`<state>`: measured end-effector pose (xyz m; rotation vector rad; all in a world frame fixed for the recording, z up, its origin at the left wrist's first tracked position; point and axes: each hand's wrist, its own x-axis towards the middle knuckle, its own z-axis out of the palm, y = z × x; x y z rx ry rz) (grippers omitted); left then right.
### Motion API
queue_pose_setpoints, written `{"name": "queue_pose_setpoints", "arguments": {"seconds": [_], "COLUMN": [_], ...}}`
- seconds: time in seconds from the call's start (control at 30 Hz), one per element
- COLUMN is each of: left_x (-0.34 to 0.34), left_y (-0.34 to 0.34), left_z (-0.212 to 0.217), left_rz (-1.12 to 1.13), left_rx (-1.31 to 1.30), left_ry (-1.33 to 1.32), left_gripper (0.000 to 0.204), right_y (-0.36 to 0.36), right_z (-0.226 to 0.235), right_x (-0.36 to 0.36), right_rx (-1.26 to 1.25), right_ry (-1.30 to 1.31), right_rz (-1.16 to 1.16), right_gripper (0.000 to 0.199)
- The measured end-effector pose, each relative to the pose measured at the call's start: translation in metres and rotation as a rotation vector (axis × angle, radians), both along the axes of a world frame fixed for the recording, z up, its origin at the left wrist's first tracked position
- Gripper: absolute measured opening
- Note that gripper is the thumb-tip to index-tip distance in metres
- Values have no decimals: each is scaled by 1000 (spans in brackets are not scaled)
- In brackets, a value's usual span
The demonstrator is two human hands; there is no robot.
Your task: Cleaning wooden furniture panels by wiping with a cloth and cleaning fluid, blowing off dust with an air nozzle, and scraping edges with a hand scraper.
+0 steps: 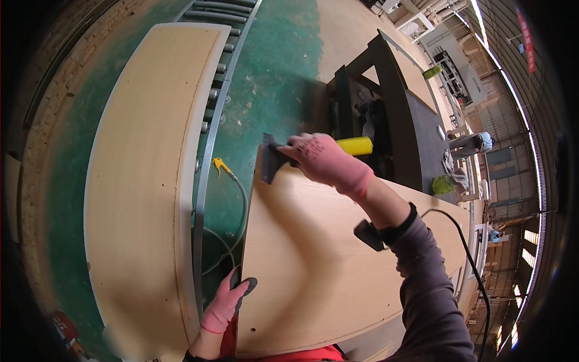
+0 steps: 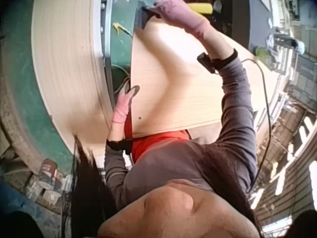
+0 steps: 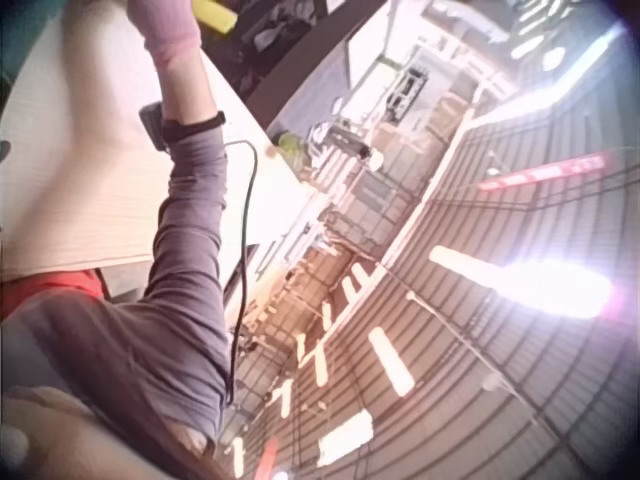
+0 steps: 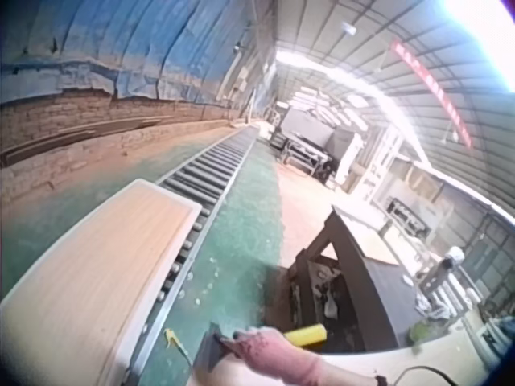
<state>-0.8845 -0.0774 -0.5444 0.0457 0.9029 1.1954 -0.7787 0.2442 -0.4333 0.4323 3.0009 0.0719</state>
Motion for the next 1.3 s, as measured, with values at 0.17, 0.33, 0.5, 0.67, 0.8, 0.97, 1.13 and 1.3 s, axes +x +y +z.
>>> {"name": "queue_pose_setpoints", "arguments": {"seconds": [0.17,0.33,0.5,0.67,0.8,0.97,1.13,1.3], "left_x": [2,2,-7,-20,-8,-7,-4,-5], "left_y": [4,3,19,47,72,71,68,69], "left_z": [2,0,6,-2,5,1,-3,-1], "left_rz": [15,3,-97,-15,38,32,78,69], "left_rx": [-10,18,75,63,76,76,42,43], "left_ry": [-57,-33,59,105,53,38,-21,4], "left_gripper": [44,45,47,44,42,42,42,40], "right_y": [-22,-20,21,-34,-69,-47,-48,-41], "right_z": [-3,-2,-8,4,5,-4,-12,-9], "right_x": [22,-17,-36,-25,-19,-32,-37,-42], "right_rx": [1,61,1,-390,-392,-339,-196,-73], "right_ry": [-154,-193,184,178,46,162,67,-88], "right_rz": [-92,-126,-566,-443,-557,-524,-502,-459], "right_gripper": [29,28,33,33,28,21,18,15]}}
